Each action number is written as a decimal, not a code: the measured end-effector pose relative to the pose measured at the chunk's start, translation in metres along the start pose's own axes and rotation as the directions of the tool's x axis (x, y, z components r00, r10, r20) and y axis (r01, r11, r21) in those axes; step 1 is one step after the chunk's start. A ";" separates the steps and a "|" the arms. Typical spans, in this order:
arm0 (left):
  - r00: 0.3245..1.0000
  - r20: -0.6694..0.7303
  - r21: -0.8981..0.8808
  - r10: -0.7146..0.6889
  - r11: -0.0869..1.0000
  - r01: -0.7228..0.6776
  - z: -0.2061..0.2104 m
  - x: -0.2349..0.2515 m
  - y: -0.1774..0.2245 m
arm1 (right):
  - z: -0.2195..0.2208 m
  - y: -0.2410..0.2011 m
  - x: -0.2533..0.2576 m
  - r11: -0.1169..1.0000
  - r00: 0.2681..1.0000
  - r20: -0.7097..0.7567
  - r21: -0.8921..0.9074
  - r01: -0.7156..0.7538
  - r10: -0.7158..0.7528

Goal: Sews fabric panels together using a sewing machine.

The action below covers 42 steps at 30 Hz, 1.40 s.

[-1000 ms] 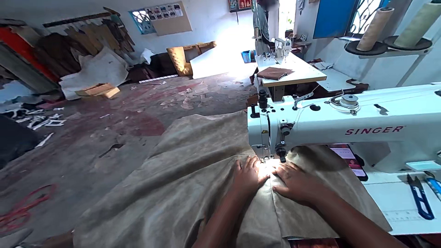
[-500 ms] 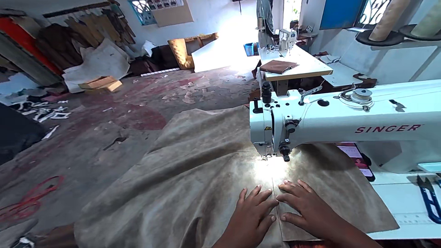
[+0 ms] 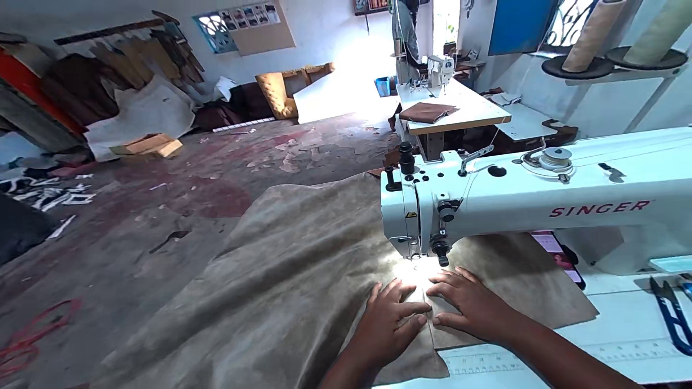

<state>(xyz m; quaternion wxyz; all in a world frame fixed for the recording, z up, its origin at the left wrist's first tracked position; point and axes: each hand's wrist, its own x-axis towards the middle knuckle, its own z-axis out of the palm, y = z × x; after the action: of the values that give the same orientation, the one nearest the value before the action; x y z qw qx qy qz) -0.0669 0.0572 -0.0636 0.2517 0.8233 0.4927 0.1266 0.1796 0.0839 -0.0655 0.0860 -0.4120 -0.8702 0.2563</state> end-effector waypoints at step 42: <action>0.966 -0.241 0.090 0.096 0.993 -0.076 0.007 0.034 0.001 | -0.031 0.036 0.036 0.902 0.916 0.026 0.188 0.388 -0.400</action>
<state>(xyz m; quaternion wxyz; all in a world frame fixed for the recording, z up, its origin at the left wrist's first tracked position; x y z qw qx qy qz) -0.0464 0.0845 -0.0706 0.1501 0.8315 0.4884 0.2180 0.1916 0.1417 -0.0600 0.1449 -0.2099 -0.9112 0.3236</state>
